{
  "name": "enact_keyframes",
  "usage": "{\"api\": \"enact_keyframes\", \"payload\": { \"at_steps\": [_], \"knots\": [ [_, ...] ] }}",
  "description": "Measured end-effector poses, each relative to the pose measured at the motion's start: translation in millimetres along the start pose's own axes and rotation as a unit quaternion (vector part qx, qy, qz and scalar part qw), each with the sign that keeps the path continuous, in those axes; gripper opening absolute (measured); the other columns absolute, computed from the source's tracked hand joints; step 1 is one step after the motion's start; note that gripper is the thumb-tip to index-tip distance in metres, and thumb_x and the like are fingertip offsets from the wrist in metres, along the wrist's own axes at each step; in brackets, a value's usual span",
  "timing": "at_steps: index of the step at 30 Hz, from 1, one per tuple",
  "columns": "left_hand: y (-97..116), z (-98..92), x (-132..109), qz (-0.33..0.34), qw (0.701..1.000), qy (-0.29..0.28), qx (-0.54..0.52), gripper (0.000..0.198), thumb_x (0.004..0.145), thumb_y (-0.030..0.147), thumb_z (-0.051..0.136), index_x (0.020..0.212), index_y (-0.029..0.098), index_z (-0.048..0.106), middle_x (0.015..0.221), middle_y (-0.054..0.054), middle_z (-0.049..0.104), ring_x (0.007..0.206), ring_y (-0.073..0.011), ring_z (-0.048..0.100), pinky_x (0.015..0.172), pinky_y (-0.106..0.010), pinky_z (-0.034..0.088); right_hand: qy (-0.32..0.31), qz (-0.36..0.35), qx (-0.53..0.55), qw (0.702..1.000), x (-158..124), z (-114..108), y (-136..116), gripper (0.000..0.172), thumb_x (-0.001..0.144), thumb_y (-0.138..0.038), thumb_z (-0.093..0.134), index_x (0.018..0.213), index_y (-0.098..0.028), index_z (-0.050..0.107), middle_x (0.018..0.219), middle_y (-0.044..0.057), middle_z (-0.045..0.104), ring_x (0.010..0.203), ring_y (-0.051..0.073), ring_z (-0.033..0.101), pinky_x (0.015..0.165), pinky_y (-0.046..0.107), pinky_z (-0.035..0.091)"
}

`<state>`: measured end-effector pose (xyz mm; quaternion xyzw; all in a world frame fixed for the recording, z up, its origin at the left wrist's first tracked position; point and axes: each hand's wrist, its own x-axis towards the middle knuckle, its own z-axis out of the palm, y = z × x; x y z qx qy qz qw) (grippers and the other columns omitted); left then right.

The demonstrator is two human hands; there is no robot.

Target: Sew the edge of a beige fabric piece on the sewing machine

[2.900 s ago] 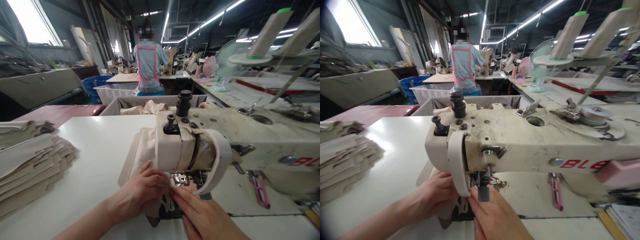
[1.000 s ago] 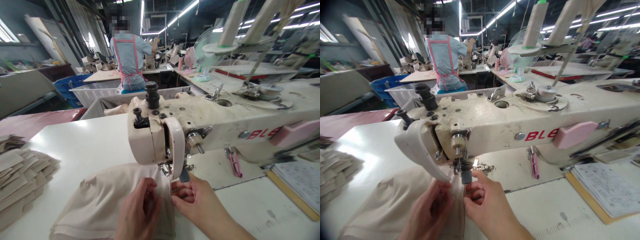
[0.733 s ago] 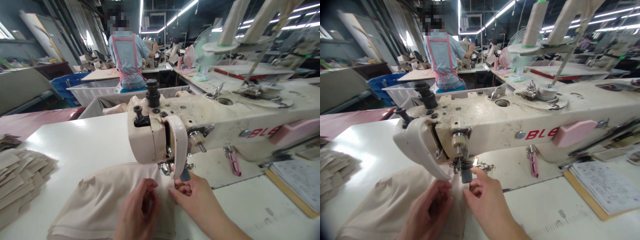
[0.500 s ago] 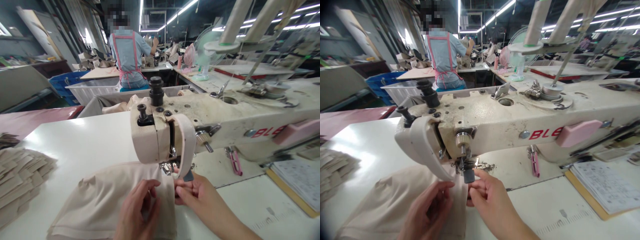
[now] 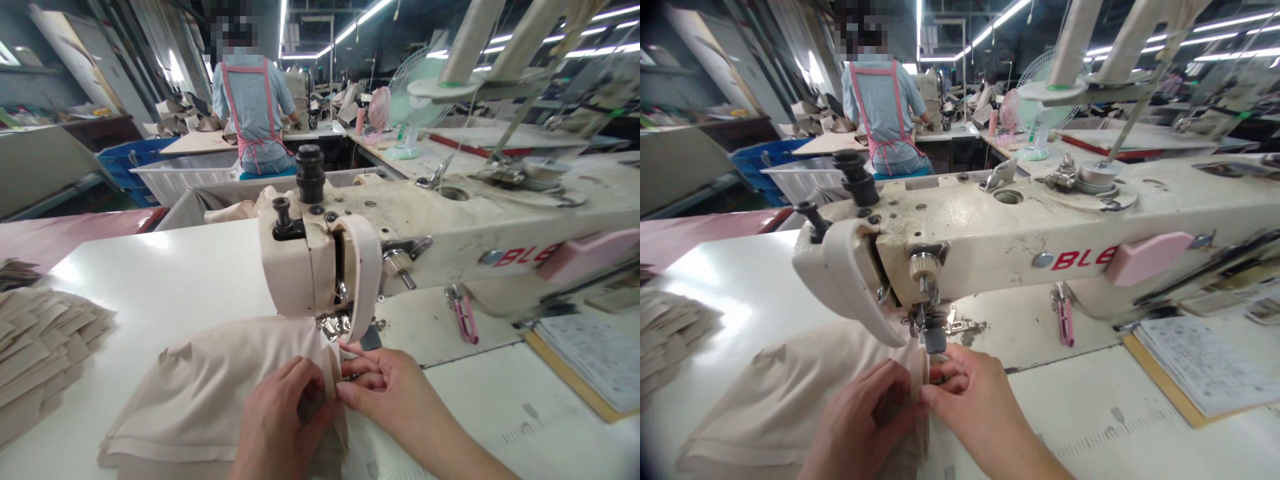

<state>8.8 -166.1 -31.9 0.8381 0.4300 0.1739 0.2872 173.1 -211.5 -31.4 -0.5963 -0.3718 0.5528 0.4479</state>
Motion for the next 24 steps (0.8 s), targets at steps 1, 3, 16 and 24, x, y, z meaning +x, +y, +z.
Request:
{"api": "enact_keyframes", "payload": {
  "at_steps": [1,3,16,24],
  "knots": [
    [-2,0.5,-1,0.012,1.000,0.004,-0.002,0.019,0.082,0.024,0.061,0.068,0.019,0.050,0.066,0.001,0.055,0.057,-0.0126,0.050,0.051,-0.020,0.033,0.009,0.001,-0.001,1.000,1,1,0,0.014,0.065,-0.020,0.067,0.079,-0.019,0.066,0.080,0.000,0.074,0.069,0.017,0.070,0.062,0.025,0.055],
    [-3,1.4,-2,0.030,0.999,0.018,-0.008,0.017,0.084,0.022,0.057,0.069,0.019,0.050,0.065,0.001,0.055,0.057,-0.0126,0.052,0.050,-0.020,0.033,0.028,0.003,-0.010,1.000,4,3,0,0.006,0.065,-0.019,0.065,0.070,-0.019,0.066,0.069,-0.001,0.071,0.061,0.015,0.066,0.058,0.024,0.052],
    [-15,7.2,-7,0.171,0.985,0.033,0.004,0.047,0.091,0.020,0.046,0.138,0.025,0.045,0.104,-0.010,0.063,0.089,-0.0204,0.065,0.071,-0.029,0.056,0.014,0.025,0.050,0.998,0,5,-4,0.014,0.075,-0.022,0.060,0.072,-0.018,0.073,0.062,-0.001,0.069,0.065,0.020,0.068,0.066,0.032,0.057],
    [-14,8.2,-7,0.164,0.985,0.034,0.041,0.053,0.088,0.019,0.048,0.141,0.027,0.041,0.103,-0.009,0.063,0.087,-0.0208,0.066,0.068,-0.029,0.058,0.014,0.036,0.092,0.995,1,5,-1,0.017,0.074,-0.028,0.065,0.082,-0.017,0.075,0.069,0.000,0.073,0.070,0.021,0.071,0.068,0.031,0.058]
  ]
}}
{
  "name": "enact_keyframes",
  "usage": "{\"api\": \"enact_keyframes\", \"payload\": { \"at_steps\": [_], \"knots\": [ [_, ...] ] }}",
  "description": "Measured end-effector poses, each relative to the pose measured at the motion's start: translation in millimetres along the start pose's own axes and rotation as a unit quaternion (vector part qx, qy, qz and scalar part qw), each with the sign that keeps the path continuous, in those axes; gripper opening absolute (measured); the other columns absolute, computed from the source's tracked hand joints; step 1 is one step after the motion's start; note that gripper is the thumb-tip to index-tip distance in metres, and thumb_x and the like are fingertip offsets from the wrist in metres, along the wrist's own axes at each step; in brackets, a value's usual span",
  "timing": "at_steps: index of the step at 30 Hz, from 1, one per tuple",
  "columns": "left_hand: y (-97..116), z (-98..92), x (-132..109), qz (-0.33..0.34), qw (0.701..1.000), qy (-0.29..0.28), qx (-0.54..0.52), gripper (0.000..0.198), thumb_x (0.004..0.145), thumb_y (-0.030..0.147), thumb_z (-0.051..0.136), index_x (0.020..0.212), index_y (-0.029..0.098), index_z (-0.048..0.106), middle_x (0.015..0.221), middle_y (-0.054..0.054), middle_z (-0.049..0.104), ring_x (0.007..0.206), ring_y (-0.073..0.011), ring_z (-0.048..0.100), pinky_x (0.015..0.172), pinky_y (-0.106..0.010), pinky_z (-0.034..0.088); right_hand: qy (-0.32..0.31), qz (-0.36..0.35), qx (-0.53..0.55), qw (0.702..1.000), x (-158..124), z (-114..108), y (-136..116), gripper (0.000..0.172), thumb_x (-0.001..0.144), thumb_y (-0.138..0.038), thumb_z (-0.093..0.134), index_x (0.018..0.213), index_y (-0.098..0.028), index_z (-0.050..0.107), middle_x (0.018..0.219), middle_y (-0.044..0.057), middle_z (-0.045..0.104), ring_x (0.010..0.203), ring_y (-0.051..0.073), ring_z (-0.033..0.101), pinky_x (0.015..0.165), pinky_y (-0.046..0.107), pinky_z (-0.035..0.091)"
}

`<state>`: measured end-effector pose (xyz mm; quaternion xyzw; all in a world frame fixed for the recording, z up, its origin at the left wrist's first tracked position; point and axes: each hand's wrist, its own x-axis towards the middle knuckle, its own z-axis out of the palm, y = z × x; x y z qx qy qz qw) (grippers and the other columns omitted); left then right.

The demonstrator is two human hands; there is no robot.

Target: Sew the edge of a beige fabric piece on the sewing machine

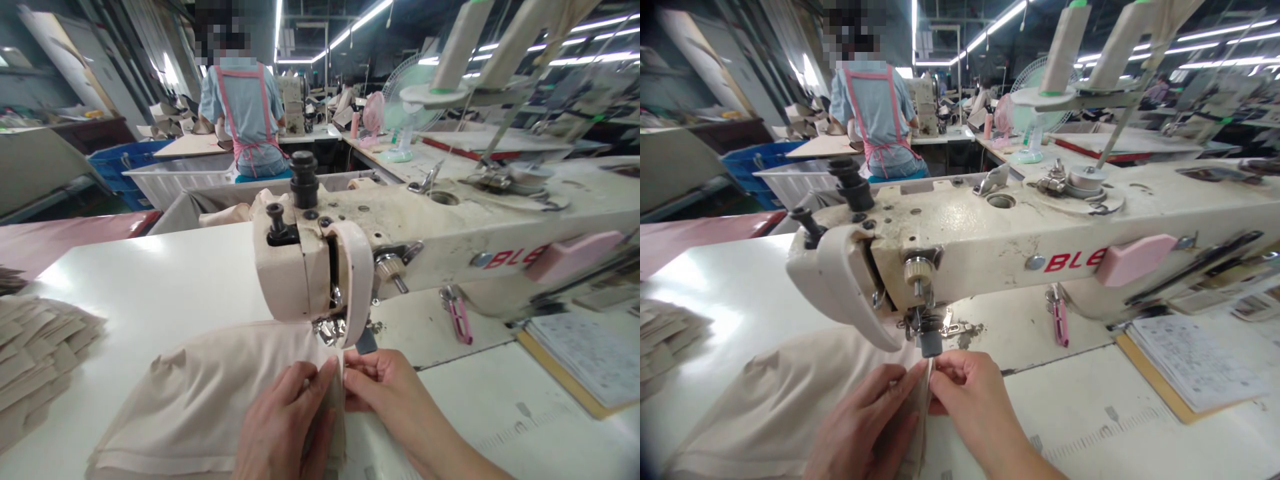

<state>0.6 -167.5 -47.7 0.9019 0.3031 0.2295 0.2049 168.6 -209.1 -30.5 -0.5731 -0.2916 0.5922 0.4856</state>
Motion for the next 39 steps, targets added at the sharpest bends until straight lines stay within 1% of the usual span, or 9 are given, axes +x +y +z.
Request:
{"api": "enact_keyframes", "payload": {
  "at_steps": [7,13,21,25,27,31,33,36,39],
  "knots": [
    [-2,1.4,1,0.023,0.999,-0.015,0.040,0.059,0.085,0.017,0.050,0.142,0.022,0.038,0.102,-0.009,0.063,0.085,-0.0195,0.067,0.067,-0.026,0.059,0.013,-0.003,0.017,1.000,3,-1,4,0.025,0.076,-0.041,0.068,0.079,-0.017,0.075,0.067,0.002,0.074,0.068,0.023,0.072,0.067,0.034,0.059],
    [-1,3.2,1,0.034,0.997,0.001,0.071,0.052,0.083,0.021,0.052,0.135,0.017,0.046,0.102,-0.011,0.064,0.086,-0.0206,0.067,0.069,-0.026,0.059,0.029,-0.011,0.014,0.999,1,0,5,0.023,0.077,-0.039,0.068,0.078,-0.018,0.076,0.070,0.002,0.074,0.071,0.023,0.071,0.070,0.034,0.059],
    [-3,6.1,1,0.031,0.998,0.009,0.054,0.062,0.079,0.018,0.052,0.140,0.018,0.040,0.104,-0.011,0.063,0.085,-0.0213,0.066,0.068,-0.028,0.058,0.016,0.003,0.008,1.000,2,0,2,0.028,0.078,-0.041,0.066,0.078,-0.014,0.075,0.066,0.003,0.072,0.070,0.023,0.070,0.070,0.035,0.058],
    [1,7.3,1,0.013,0.999,-0.007,0.030,0.065,0.075,0.016,0.048,0.140,0.017,0.041,0.102,-0.011,0.063,0.083,-0.0223,0.065,0.065,-0.030,0.057,0.016,0.000,-0.017,1.000,3,1,0,0.027,0.078,-0.039,0.066,0.082,-0.014,0.074,0.069,0.003,0.073,0.072,0.022,0.070,0.067,0.031,0.057],
    [3,5.4,0,-0.008,1.000,-0.015,0.017,0.058,0.078,0.016,0.046,0.136,0.017,0.047,0.101,-0.011,0.063,0.083,-0.0227,0.065,0.066,-0.032,0.057,0.018,-0.008,-0.036,0.999,4,1,-1,0.025,0.077,-0.038,0.069,0.083,-0.015,0.074,0.072,0.003,0.074,0.073,0.021,0.070,0.065,0.029,0.057],
    [5,-6.5,9,-0.050,0.997,-0.030,-0.045,0.043,0.093,0.023,0.036,0.132,0.020,0.051,0.100,-0.010,0.063,0.085,-0.0202,0.066,0.071,-0.029,0.055,0.018,-0.021,-0.049,0.998,5,2,0,0.024,0.077,-0.040,0.066,0.075,-0.017,0.071,0.067,0.001,0.072,0.068,0.021,0.069,0.065,0.032,0.059],
    [3,-14.9,21,-0.077,0.992,-0.048,-0.085,0.038,0.097,0.026,0.033,0.127,0.023,0.055,0.099,-0.008,0.065,0.085,-0.0187,0.066,0.073,-0.028,0.053,0.021,-0.024,-0.053,0.998,6,3,-1,0.021,0.077,-0.038,0.065,0.070,-0.018,0.068,0.063,-0.002,0.069,0.064,0.019,0.068,0.063,0.031,0.059],
    [-5,-25.8,43,-0.099,0.983,-0.097,-0.122,0.028,0.096,0.026,0.039,0.108,0.023,0.064,0.096,-0.004,0.069,0.087,-0.0188,0.066,0.077,-0.027,0.049,0.030,-0.029,-0.070,0.997,7,4,-4,0.016,0.075,-0.033,0.064,0.067,-0.019,0.066,0.058,-0.004,0.065,0.062,0.017,0.067,0.058,0.025,0.057],
    [-13,-30.7,60,-0.098,0.980,-0.125,-0.123,0.019,0.091,0.025,0.046,0.087,0.019,0.063,0.081,-0.003,0.068,0.076,-0.0184,0.063,0.070,-0.025,0.047,0.038,-0.036,-0.084,0.995,8,5,-4,0.016,0.074,-0.034,0.063,0.067,-0.019,0.066,0.060,-0.003,0.067,0.059,0.017,0.066,0.055,0.026,0.056]
  ]
}}
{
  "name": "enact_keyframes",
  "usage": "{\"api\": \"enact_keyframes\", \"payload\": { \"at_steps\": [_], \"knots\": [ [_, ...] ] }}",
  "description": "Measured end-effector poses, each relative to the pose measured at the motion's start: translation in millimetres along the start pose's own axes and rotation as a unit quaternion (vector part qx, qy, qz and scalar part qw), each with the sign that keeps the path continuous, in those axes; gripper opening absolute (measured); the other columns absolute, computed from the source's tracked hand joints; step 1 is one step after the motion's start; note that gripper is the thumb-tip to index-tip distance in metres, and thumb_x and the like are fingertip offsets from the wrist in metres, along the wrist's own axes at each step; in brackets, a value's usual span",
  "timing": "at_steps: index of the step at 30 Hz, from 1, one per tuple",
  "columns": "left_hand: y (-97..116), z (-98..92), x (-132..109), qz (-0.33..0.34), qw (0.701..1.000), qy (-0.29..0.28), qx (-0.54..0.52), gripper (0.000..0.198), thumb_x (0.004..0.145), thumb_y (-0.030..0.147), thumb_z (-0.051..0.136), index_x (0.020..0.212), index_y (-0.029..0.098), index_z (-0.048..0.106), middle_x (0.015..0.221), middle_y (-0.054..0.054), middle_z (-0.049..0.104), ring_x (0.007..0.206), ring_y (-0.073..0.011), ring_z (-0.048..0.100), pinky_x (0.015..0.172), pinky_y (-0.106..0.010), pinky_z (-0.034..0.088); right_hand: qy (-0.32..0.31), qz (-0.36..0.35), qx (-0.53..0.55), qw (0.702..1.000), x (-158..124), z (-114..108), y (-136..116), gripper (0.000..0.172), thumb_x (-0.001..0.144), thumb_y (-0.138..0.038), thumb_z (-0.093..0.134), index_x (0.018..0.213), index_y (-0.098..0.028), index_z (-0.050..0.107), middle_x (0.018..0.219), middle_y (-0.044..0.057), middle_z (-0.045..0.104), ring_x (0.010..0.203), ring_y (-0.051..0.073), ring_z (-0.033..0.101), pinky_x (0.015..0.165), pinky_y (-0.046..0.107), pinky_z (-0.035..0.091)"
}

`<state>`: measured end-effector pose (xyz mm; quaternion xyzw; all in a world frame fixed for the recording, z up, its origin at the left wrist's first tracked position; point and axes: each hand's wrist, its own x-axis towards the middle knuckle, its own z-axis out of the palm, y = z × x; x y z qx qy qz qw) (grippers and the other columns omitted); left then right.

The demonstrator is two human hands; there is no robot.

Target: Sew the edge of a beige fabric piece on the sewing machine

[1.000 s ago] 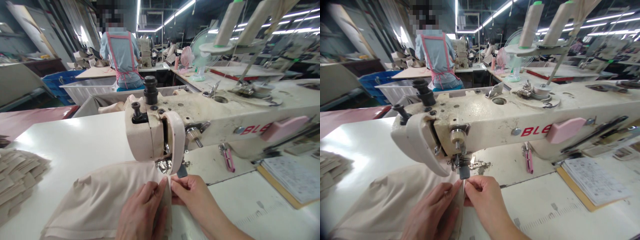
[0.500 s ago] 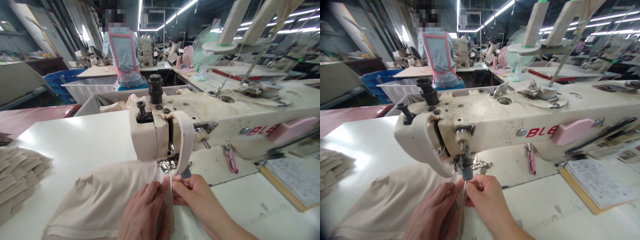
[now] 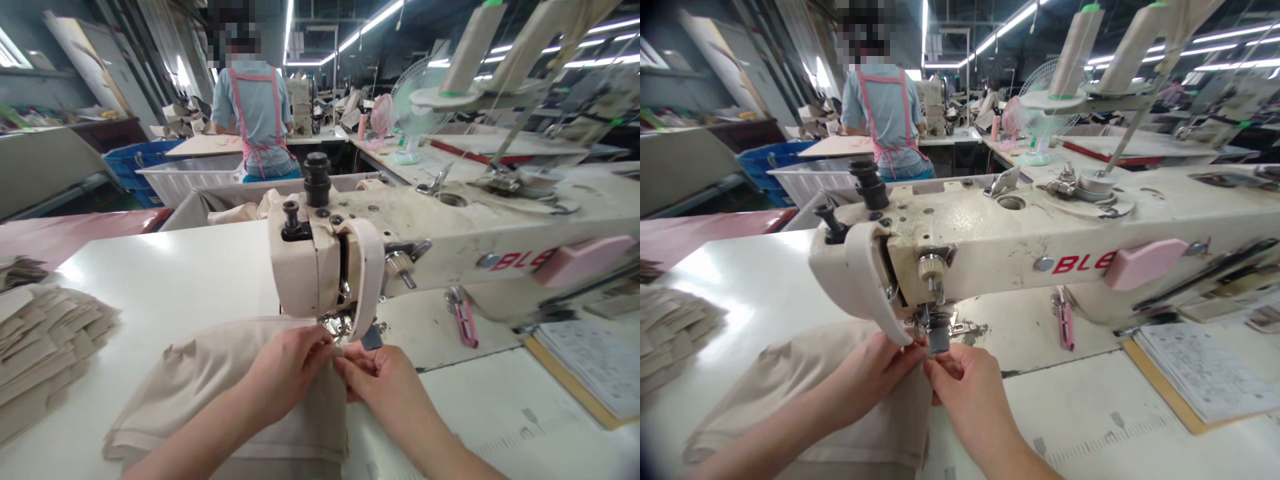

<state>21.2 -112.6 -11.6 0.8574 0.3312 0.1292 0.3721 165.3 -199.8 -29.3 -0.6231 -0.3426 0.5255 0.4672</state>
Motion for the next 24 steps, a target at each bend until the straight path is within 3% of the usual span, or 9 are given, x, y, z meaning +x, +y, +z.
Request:
{"api": "enact_keyframes", "payload": {
  "at_steps": [3,12,16,18,20,22,24],
  "knots": [
    [-4,-1.7,7,-0.004,1.000,-0.006,-0.025,0.016,0.086,0.026,0.050,0.078,0.017,0.060,0.072,-0.001,0.062,0.067,-0.0159,0.057,0.063,-0.023,0.044,0.002,-0.006,-0.007,1.000,0,1,1,0.017,0.073,-0.034,0.063,0.065,-0.019,0.066,0.060,-0.002,0.067,0.058,0.018,0.066,0.053,0.026,0.055],
    [-9,-1.0,7,-0.023,0.995,-0.022,-0.099,0.015,0.085,0.029,0.050,0.077,0.018,0.056,0.059,0.005,0.051,0.050,-0.0102,0.046,0.049,-0.019,0.038,-0.007,-0.024,-0.041,0.999,3,-1,5,0.019,0.078,-0.035,0.058,0.073,-0.018,0.067,0.068,0.001,0.070,0.066,0.020,0.069,0.057,0.027,0.057],
    [-13,4.0,6,-0.034,0.996,0.013,-0.080,0.014,0.083,0.024,0.051,0.070,0.018,0.052,0.056,0.005,0.050,0.051,-0.0103,0.045,0.051,-0.020,0.038,0.010,-0.050,-0.120,0.991,0,2,8,0.017,0.081,-0.029,0.054,0.082,-0.017,0.067,0.066,0.002,0.068,0.059,0.021,0.066,0.054,0.033,0.057],
    [-17,9.1,6,-0.046,0.995,0.048,-0.069,0.013,0.080,0.020,0.051,0.067,0.018,0.051,0.060,0.003,0.051,0.057,-0.0115,0.048,0.056,-0.020,0.040,0.042,-0.087,-0.181,0.979,-4,4,8,0.019,0.076,-0.019,0.058,0.092,-0.016,0.068,0.076,0.006,0.068,0.068,0.026,0.065,0.064,0.042,0.056],
    [-19,13.3,7,-0.069,0.993,0.071,-0.066,0.014,0.078,0.017,0.052,0.064,0.017,0.050,0.058,0.003,0.050,0.055,-0.0111,0.049,0.053,-0.019,0.040,0.058,-0.188,-0.284,0.938,-8,3,9,0.033,0.072,-0.007,0.057,0.102,-0.016,0.067,0.095,0.011,0.068,0.086,0.031,0.063,0.078,0.049,0.052],
    [-17,15.0,9,-0.102,0.989,0.076,-0.073,0.017,0.077,0.017,0.053,0.061,0.018,0.048,0.051,0.005,0.047,0.044,-0.0092,0.046,0.041,-0.017,0.035,0.044,-0.321,-0.411,0.852,-10,0,11,0.039,0.076,0.000,0.053,0.110,-0.015,0.065,0.111,0.012,0.066,0.094,0.031,0.060,0.082,0.048,0.051],
    [-14,14.4,10,-0.134,0.985,0.072,-0.084,0.019,0.076,0.017,0.052,0.058,0.019,0.045,0.046,0.007,0.043,0.033,-0.0081,0.042,0.030,-0.016,0.029,0.026,-0.419,-0.508,0.752,-8,-4,15,0.037,0.081,0.000,0.052,0.116,-0.011,0.063,0.113,0.012,0.068,0.092,0.029,0.061,0.079,0.044,0.052]
  ]
}}
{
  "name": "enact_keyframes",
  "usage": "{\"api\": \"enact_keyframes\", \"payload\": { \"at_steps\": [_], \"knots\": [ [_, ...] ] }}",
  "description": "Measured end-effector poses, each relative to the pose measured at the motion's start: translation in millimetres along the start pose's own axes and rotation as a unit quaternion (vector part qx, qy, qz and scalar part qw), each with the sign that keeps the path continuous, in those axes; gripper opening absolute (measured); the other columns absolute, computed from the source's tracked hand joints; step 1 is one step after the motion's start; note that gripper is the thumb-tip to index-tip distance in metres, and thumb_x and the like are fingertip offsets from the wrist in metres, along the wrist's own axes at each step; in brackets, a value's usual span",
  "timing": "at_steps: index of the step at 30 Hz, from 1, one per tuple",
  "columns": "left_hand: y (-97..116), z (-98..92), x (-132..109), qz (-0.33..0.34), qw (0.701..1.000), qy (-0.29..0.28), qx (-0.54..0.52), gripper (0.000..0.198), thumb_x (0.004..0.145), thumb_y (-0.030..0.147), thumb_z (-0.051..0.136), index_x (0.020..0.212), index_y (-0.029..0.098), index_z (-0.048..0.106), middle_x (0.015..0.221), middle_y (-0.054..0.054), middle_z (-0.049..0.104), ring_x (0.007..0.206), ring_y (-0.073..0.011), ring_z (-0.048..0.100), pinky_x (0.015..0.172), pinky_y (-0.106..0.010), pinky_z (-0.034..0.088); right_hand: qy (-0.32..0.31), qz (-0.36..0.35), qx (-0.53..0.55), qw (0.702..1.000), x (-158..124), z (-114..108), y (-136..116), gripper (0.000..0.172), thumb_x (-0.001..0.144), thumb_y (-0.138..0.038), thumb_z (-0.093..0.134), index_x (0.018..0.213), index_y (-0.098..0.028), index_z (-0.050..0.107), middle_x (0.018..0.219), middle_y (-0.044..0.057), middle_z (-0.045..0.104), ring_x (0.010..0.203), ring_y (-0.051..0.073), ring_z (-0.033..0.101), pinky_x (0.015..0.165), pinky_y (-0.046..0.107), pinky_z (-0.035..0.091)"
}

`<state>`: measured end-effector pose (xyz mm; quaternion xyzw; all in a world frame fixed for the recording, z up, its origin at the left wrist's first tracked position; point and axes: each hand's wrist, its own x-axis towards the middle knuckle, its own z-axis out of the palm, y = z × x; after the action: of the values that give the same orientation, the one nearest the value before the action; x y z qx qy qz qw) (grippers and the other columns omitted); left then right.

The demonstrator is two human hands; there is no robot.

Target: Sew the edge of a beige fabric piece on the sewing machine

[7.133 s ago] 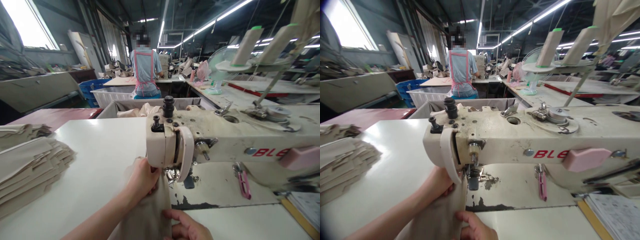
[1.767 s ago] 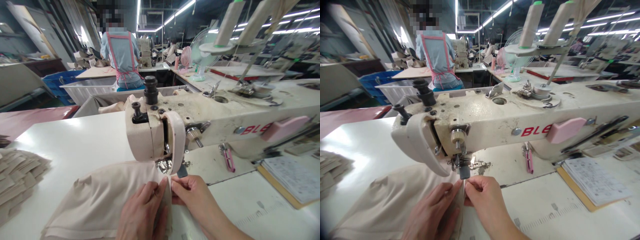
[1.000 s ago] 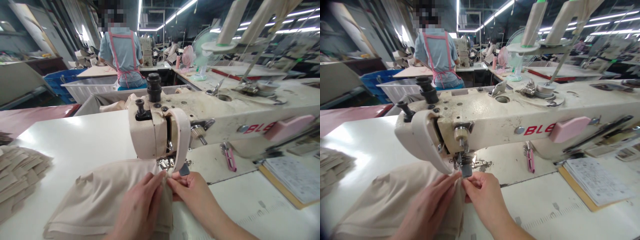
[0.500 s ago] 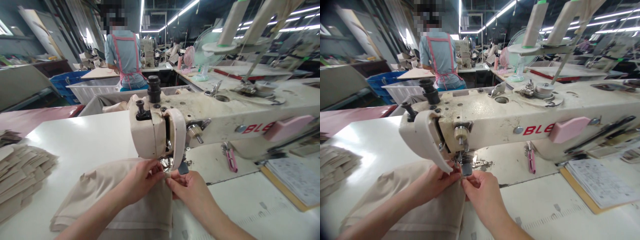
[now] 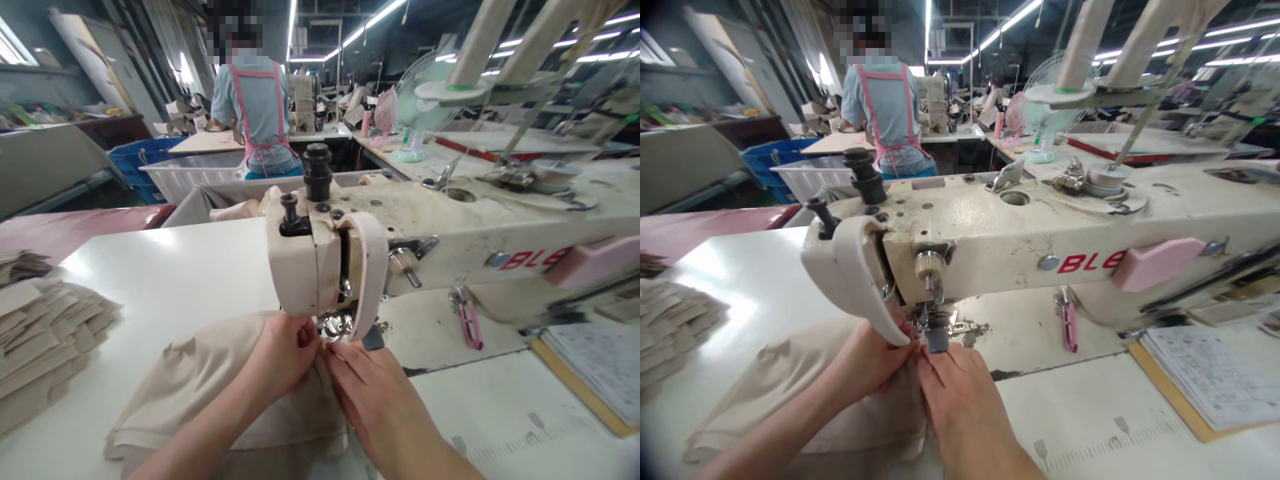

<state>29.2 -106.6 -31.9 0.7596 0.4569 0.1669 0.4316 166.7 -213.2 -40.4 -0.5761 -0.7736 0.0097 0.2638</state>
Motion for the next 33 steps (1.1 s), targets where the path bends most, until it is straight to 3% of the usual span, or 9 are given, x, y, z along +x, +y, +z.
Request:
{"api": "enact_keyframes", "payload": {
  "at_steps": [4,8,11,15,20,27,29,31,33],
  "knots": [
    [7,-1.5,1,-0.031,0.999,0.004,-0.010,0.021,0.075,0.015,0.052,0.057,0.019,0.043,0.044,0.008,0.043,0.027,-0.0071,0.041,0.024,-0.014,0.027,-0.003,-0.070,-0.068,0.995,-4,2,10,0.036,0.086,-0.010,0.058,0.122,-0.007,0.058,0.119,0.011,0.067,0.103,0.027,0.058,0.088,0.039,0.046],
    [7,-1.5,2,-0.031,0.999,0.023,0.002,0.020,0.074,0.011,0.052,0.056,0.018,0.045,0.046,0.007,0.045,0.028,-0.0056,0.040,0.025,-0.013,0.025,-0.013,-0.068,-0.052,0.996,-3,0,14,0.043,0.086,-0.009,0.055,0.129,-0.008,0.054,0.128,0.011,0.063,0.109,0.024,0.055,0.095,0.037,0.039],
    [6,-1.6,4,-0.027,0.999,0.028,0.016,0.021,0.074,0.011,0.051,0.055,0.018,0.046,0.043,0.007,0.044,0.028,-0.0064,0.041,0.025,-0.013,0.024,-0.037,-0.056,-0.028,0.997,-1,0,15,0.057,0.080,-0.008,0.054,0.137,-0.009,0.046,0.138,0.011,0.055,0.116,0.025,0.052,0.100,0.039,0.034],
    [7,-2.5,7,-0.017,0.999,0.038,0.023,0.018,0.074,0.011,0.051,0.058,0.016,0.051,0.046,0.005,0.047,0.032,-0.0074,0.044,0.028,-0.014,0.029,-0.066,-0.035,0.004,0.997,1,-1,17,0.069,0.074,-0.004,0.048,0.142,-0.010,0.039,0.142,0.011,0.050,0.112,0.027,0.053,0.099,0.045,0.036],
    [4,-0.2,10,-0.010,0.999,0.049,0.021,0.014,0.078,0.018,0.049,0.070,0.014,0.060,0.052,0.003,0.054,0.034,-0.0082,0.045,0.028,-0.015,0.032,-0.019,-0.059,0.051,0.997,0,-4,17,0.059,0.071,0.000,0.042,0.129,-0.006,0.053,0.125,0.013,0.062,0.106,0.028,0.054,0.094,0.044,0.044],
    [-3,3.7,16,-0.001,0.998,0.066,0.018,0.021,0.079,0.024,0.050,0.063,0.014,0.058,0.048,0.003,0.053,0.029,-0.0080,0.040,0.025,-0.017,0.026,0.013,-0.091,0.046,0.995,-1,-1,18,0.049,0.066,-0.002,0.046,0.111,-0.007,0.066,0.110,0.014,0.069,0.100,0.029,0.060,0.089,0.041,0.052],
    [-2,-2.5,14,0.014,0.995,0.088,0.032,0.021,0.080,0.022,0.047,0.065,0.015,0.059,0.050,0.002,0.054,0.033,-0.0094,0.044,0.031,-0.018,0.033,0.018,-0.103,0.028,0.994,0,1,20,0.050,0.067,-0.003,0.046,0.113,-0.006,0.066,0.112,0.015,0.069,0.101,0.031,0.061,0.087,0.042,0.054],
    [-3,-10.8,5,0.036,0.990,0.128,0.056,0.018,0.081,0.019,0.047,0.071,0.016,0.060,0.061,-0.001,0.061,0.049,-0.0139,0.055,0.046,-0.022,0.045,0.018,-0.107,0.010,0.994,0,2,21,0.052,0.069,-0.003,0.044,0.117,-0.004,0.064,0.114,0.017,0.068,0.101,0.032,0.062,0.083,0.043,0.056],
    [-5,-17.2,-12,0.131,0.975,0.135,0.119,0.013,0.084,0.024,0.052,0.082,0.017,0.063,0.082,-0.006,0.066,0.074,-0.0209,0.061,0.068,-0.032,0.051,0.020,-0.110,-0.003,0.994,1,3,20,0.052,0.071,-0.001,0.042,0.118,-0.002,0.062,0.114,0.018,0.068,0.100,0.032,0.064,0.081,0.044,0.058]
  ]
}}
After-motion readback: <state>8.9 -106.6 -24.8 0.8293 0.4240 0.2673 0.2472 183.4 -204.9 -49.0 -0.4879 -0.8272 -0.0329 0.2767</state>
